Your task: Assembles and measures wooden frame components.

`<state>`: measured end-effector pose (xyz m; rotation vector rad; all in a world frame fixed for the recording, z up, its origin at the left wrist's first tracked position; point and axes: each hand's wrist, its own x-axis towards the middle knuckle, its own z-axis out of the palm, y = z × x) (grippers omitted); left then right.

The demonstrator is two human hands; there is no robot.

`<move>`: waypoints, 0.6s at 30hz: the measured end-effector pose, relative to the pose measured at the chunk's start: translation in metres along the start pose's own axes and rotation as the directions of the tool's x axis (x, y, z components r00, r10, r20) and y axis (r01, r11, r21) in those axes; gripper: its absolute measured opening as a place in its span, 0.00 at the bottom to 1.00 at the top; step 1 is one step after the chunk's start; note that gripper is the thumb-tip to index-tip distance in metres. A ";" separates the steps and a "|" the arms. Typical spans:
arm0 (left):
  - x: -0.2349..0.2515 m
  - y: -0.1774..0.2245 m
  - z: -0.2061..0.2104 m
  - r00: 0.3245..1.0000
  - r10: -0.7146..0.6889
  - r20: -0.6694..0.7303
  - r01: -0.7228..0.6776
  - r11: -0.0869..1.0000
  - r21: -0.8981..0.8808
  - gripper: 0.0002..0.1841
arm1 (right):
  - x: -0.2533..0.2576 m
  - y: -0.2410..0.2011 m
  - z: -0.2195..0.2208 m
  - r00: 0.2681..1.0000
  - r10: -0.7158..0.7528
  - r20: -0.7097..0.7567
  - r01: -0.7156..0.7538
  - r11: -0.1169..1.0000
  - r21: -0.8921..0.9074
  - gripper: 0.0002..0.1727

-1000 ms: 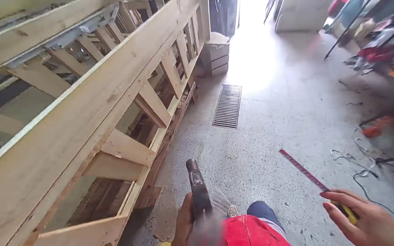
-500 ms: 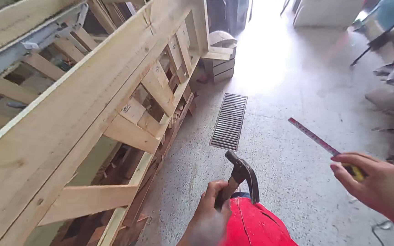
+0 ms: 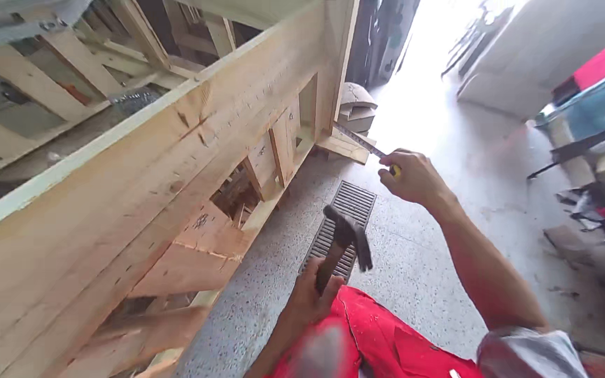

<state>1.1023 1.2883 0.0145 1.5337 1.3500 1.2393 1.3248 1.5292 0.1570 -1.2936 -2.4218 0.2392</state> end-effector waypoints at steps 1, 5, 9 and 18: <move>0.035 0.014 -0.004 0.998 0.063 0.006 -0.064 0.996 0.060 0.23 | 0.026 0.004 0.007 1.000 -0.019 0.019 0.018 1.000 0.018 0.14; 0.164 0.082 -0.022 0.903 0.423 0.069 -0.428 0.901 0.069 0.30 | 0.102 0.024 0.028 0.995 -0.100 -0.017 0.101 0.993 0.062 0.14; 0.232 0.033 -0.007 0.890 0.454 -0.037 -0.451 0.890 0.064 0.30 | 0.175 0.024 0.022 0.990 -0.144 0.001 0.144 0.989 0.007 0.15; 0.353 0.009 -0.025 0.968 0.208 -0.138 -0.197 0.976 0.090 0.22 | 0.241 0.081 0.028 0.977 -0.212 -0.003 0.212 0.976 -0.056 0.19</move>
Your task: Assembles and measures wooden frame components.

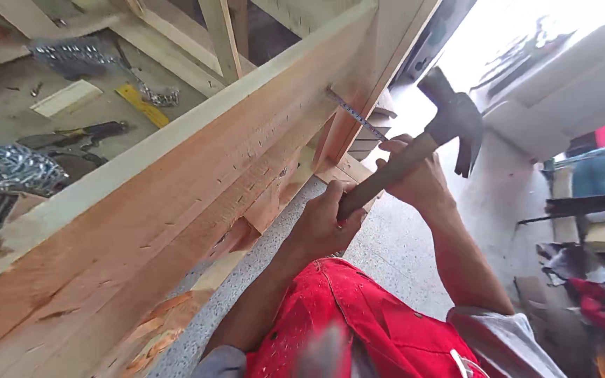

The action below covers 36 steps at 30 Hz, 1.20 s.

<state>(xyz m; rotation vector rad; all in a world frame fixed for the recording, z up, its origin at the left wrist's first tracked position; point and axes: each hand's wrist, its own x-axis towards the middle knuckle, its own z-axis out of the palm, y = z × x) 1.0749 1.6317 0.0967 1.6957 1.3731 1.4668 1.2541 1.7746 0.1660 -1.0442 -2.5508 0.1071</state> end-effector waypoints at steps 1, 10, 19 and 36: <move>0.011 -0.003 0.000 1.000 -0.019 -0.009 0.019 1.000 0.020 0.21 | 0.004 0.000 -0.004 1.000 -0.001 0.006 0.001 0.999 -0.043 0.18; 0.053 -0.021 -0.002 0.971 -0.231 -0.062 0.235 0.970 0.067 0.25 | 0.018 0.015 -0.004 0.997 -0.080 0.010 0.081 0.988 -0.132 0.18; 0.058 -0.011 -0.007 0.953 -0.295 -0.063 0.298 0.953 0.052 0.25 | 0.019 0.001 -0.015 0.998 -0.047 0.051 0.053 0.988 -0.143 0.19; 0.057 -0.004 -0.020 0.975 -0.222 -0.007 0.222 0.974 0.048 0.26 | 0.021 -0.023 -0.031 0.992 0.055 0.111 -0.037 0.987 -0.157 0.19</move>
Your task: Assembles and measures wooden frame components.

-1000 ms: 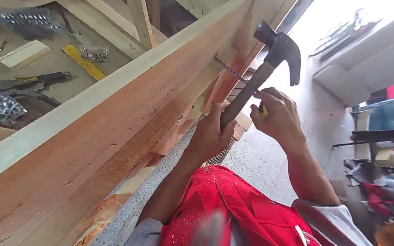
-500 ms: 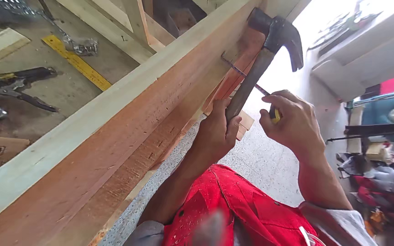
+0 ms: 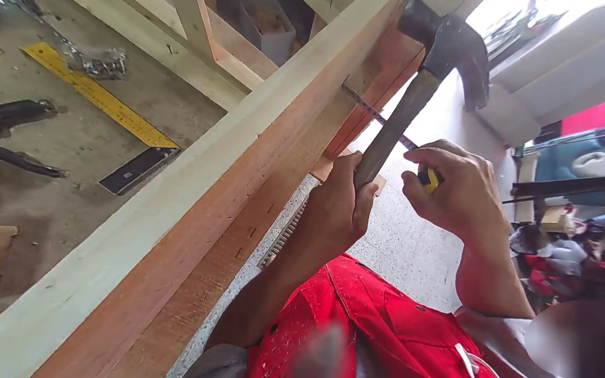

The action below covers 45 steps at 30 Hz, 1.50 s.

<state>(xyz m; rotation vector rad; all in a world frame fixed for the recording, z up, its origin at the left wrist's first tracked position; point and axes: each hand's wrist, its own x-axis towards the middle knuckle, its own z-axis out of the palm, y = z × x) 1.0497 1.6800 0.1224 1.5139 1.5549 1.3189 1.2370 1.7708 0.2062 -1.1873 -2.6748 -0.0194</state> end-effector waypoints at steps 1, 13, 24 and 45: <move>0.001 -0.001 0.000 1.000 0.002 0.000 -0.002 1.000 0.006 0.26 | 0.000 -0.001 0.000 1.000 0.003 0.002 -0.003 1.000 -0.002 0.19; 0.001 -0.004 -0.005 0.999 -0.016 0.028 0.015 1.000 0.020 0.25 | 0.000 -0.005 -0.001 1.000 0.025 0.013 -0.025 1.000 -0.016 0.19; -0.014 0.000 -0.005 0.996 0.079 0.032 -0.080 0.997 0.019 0.26 | 0.001 -0.006 -0.002 0.999 0.032 0.008 -0.032 0.999 -0.016 0.18; -0.227 -0.063 -0.034 0.969 0.190 -0.160 -0.197 0.980 -0.027 0.13 | -0.108 -0.031 0.029 0.981 0.044 0.187 -0.116 0.913 0.391 0.17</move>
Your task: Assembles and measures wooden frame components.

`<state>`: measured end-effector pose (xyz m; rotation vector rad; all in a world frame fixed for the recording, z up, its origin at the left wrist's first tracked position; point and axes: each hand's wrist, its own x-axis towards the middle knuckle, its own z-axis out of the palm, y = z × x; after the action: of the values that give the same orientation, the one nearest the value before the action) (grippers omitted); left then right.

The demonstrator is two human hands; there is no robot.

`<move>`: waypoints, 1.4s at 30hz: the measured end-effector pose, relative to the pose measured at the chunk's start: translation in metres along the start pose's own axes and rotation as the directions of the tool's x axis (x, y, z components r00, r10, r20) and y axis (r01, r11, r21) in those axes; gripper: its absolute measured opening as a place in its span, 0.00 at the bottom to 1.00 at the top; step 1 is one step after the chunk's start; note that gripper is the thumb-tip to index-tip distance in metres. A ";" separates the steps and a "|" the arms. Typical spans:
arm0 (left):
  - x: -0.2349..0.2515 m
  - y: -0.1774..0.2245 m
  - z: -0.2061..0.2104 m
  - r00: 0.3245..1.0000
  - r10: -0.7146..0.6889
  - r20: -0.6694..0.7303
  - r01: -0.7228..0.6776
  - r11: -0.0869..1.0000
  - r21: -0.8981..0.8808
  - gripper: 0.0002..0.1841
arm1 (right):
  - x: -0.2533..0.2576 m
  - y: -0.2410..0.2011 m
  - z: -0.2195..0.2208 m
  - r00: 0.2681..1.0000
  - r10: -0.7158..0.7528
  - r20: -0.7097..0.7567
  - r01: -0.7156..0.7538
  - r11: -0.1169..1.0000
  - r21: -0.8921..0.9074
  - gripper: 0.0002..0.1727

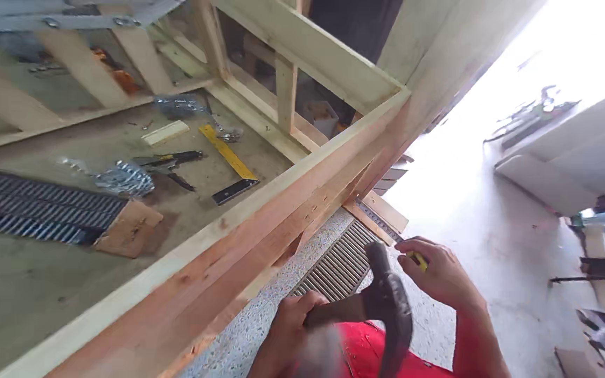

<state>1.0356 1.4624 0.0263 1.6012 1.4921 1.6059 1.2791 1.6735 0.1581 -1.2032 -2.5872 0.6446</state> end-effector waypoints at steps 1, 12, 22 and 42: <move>-0.025 0.003 -0.005 0.999 -0.028 -0.034 0.029 0.999 0.025 0.13 | -0.013 0.002 0.009 0.999 -0.011 0.035 0.010 0.999 0.039 0.17; -0.283 0.195 0.050 0.617 -0.677 -0.401 0.763 0.640 0.095 0.25 | -0.170 -0.084 0.257 0.170 -0.855 0.491 -0.072 0.486 0.871 0.43; -0.597 0.310 0.096 0.273 -0.394 -0.877 0.773 0.633 -0.044 0.17 | -0.442 -0.237 0.353 -0.335 -0.818 0.468 0.120 0.456 0.882 0.24; -1.143 0.538 -0.014 -0.709 0.303 -0.637 0.375 0.927 0.022 0.12 | -1.055 -0.656 0.538 -0.859 -0.512 -0.028 -0.212 0.304 0.929 0.19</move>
<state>1.5057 0.2898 -0.0066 -1.6011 2.4772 2.9721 1.3169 0.3314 -0.0164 -1.5199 0.9296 -1.2161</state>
